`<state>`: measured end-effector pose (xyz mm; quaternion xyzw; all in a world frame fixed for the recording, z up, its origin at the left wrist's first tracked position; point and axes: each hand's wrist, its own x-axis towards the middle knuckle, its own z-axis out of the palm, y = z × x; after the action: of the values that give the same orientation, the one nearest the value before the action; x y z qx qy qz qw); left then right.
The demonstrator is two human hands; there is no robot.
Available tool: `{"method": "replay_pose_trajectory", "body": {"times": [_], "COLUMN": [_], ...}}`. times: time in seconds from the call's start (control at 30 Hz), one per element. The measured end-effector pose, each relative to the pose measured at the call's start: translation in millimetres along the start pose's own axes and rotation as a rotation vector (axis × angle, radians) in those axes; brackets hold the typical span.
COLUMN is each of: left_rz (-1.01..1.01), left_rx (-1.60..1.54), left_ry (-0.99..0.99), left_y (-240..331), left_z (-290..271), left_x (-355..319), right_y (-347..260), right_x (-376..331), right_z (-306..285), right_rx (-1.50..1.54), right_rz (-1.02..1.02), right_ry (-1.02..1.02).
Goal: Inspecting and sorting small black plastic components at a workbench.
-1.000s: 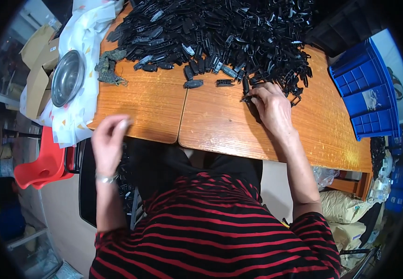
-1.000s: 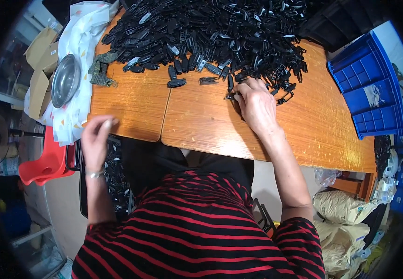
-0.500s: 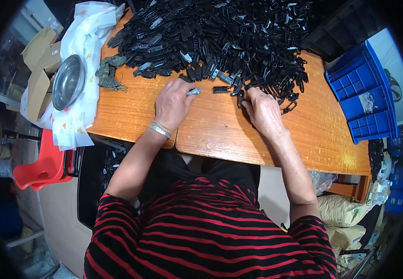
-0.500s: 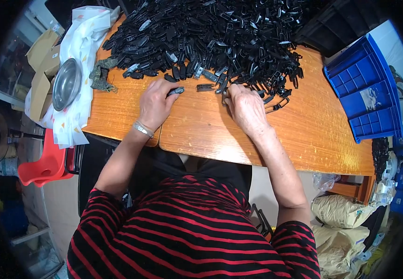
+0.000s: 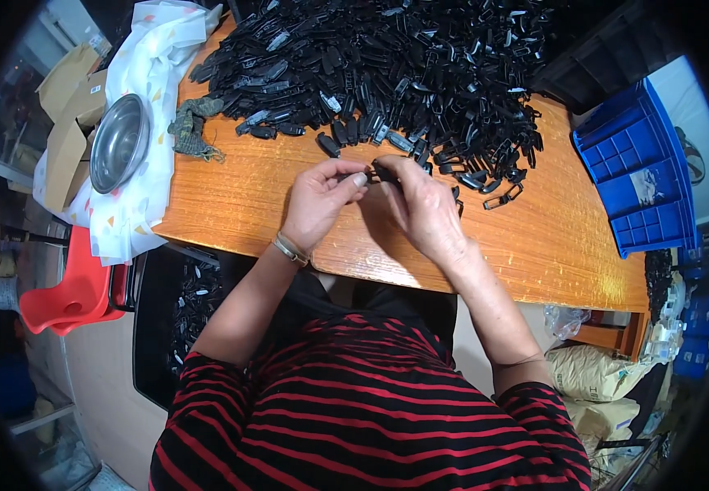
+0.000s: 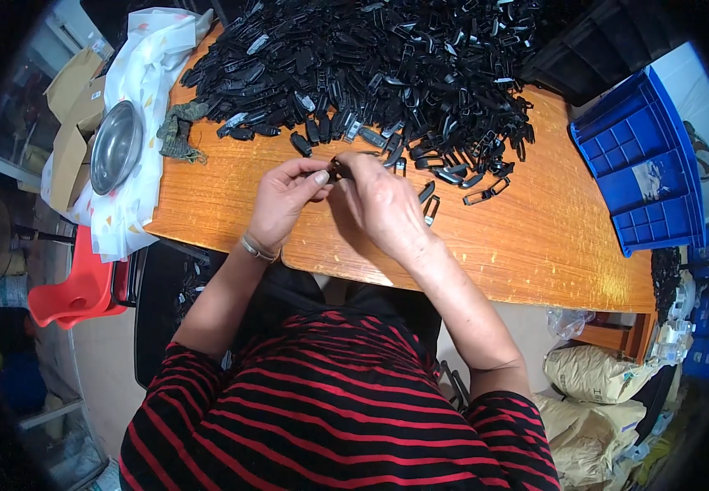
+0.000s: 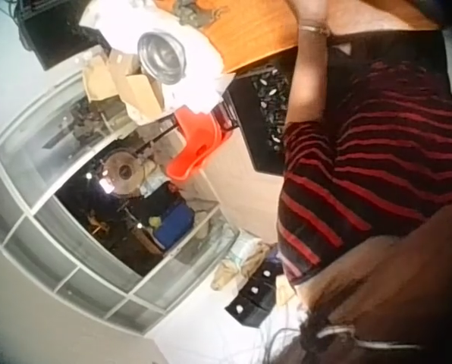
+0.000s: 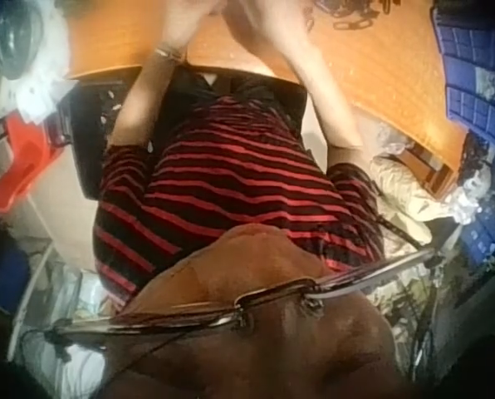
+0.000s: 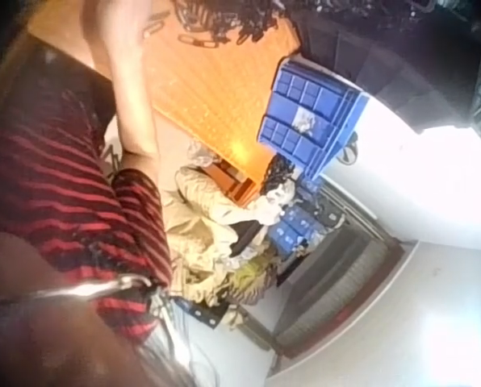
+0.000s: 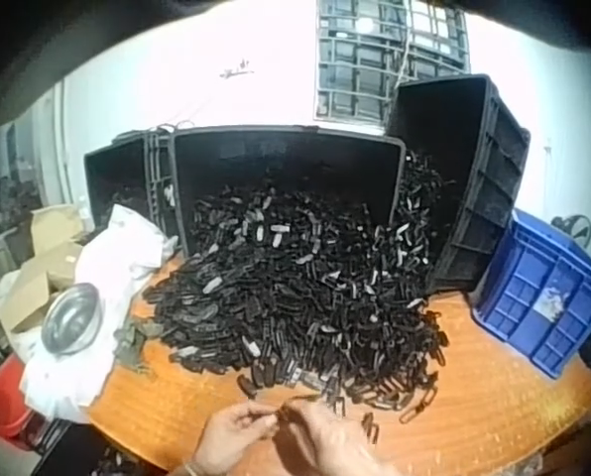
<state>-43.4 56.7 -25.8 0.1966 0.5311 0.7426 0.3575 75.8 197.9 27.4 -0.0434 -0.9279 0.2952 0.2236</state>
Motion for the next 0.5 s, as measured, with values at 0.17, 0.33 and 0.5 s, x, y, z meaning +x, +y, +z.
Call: {"method": "replay_pose_trajectory", "body": {"times": [0.17, 0.33, 0.5], "left_rz": [0.0, 0.07, -0.002], "left_rx": [-0.102, -0.067, -0.018], "left_ry": [-0.088, -0.102, -0.037], "left_y": [1, -6, -11], "left_z": [6, 0, -3], "left_x": [-15, -22, -20], "right_y": [0, -4, 7], "right_x": [-3, -6, -12], "right_z": [14, 16, 25], "right_rx": [-0.051, 0.047, 0.043], "right_rz": [0.063, 0.144, 0.104], "right_ry": [-0.01, -0.094, -0.037]}}
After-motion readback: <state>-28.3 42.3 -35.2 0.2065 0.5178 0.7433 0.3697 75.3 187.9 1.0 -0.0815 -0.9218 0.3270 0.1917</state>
